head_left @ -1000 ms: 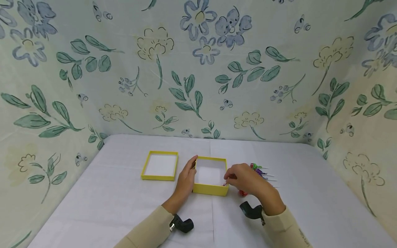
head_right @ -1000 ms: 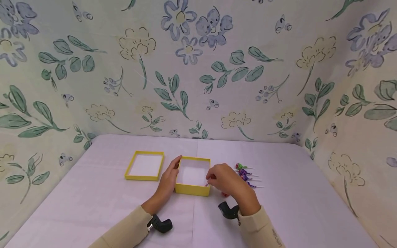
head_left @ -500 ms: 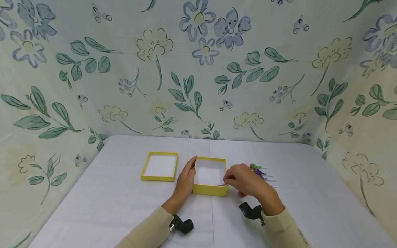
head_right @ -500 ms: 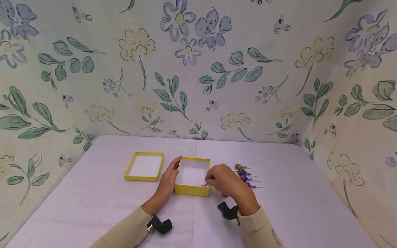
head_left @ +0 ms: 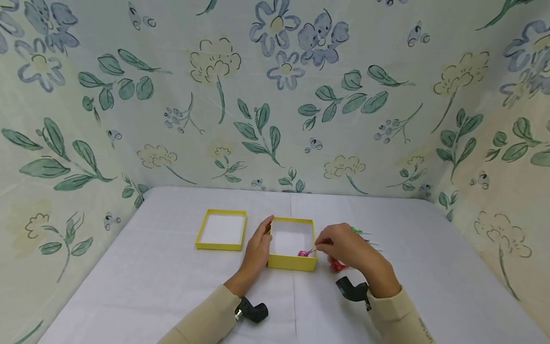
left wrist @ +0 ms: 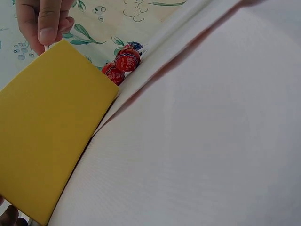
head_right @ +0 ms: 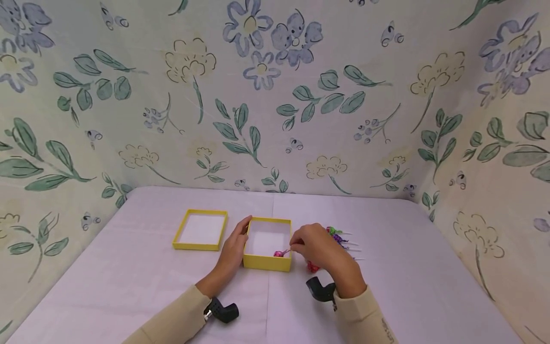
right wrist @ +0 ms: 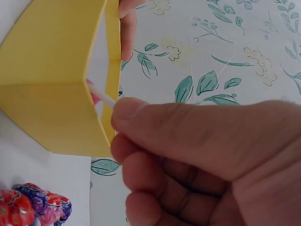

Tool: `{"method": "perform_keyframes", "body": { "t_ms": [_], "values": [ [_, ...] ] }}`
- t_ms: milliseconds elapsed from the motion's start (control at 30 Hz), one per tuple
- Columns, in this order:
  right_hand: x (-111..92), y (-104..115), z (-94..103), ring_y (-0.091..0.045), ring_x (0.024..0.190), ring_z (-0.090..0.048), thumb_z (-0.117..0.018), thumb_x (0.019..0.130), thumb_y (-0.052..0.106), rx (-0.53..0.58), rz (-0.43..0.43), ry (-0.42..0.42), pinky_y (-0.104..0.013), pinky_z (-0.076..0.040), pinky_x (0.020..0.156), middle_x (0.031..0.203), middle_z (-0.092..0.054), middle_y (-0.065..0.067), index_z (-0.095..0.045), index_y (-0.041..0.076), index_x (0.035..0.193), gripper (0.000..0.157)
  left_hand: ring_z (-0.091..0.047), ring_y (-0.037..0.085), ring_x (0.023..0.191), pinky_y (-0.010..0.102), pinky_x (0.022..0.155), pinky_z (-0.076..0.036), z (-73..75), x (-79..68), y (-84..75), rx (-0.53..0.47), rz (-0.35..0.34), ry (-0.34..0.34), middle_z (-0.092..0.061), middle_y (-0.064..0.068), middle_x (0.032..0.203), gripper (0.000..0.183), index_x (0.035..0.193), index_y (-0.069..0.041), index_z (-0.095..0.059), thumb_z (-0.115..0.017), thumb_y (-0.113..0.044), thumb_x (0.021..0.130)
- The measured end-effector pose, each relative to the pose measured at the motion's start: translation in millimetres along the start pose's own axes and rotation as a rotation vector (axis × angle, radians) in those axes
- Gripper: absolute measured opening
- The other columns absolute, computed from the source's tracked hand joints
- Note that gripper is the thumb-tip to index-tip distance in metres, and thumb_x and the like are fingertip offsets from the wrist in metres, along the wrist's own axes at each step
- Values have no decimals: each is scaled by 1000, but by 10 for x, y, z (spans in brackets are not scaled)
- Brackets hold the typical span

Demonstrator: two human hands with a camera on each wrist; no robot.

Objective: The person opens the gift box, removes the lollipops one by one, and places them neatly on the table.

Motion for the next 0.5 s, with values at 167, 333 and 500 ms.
{"method": "perform_keyframes", "body": {
  "t_ms": [167,333,500],
  "values": [
    [15,7,-4,-13,70,-55,-73,83,6,-31,-16,-12,-26,-54,68,80,-66,6,-76,11,89,8,-35,15,138,38,114,-29,5,-1,-4,-3,-9,-9,-37,-6,151,51,147,-26,-39,-33,-15,98],
    [11,14,-9,-11,70,-54,-74,83,7,-56,11,-40,-24,-53,68,79,-64,8,-75,13,88,8,-35,19,139,42,114,-28,4,-8,-11,-6,-22,-12,-38,-2,151,51,148,-23,-39,-34,-13,97],
    [-7,1,19,-10,67,-54,-73,83,7,-53,19,-70,-22,-53,65,78,-63,6,-74,13,89,8,-35,17,139,41,114,-28,0,-7,-7,-1,-23,-7,-37,-3,152,51,148,-22,-39,-33,-14,98]
  ]
}}
Point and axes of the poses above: each hand's wrist, its own x-axis towards the middle knuckle, its own z-axis out of the back of the hand, y = z × x, the point moved 1 cm from there along x, towards the middle knuckle
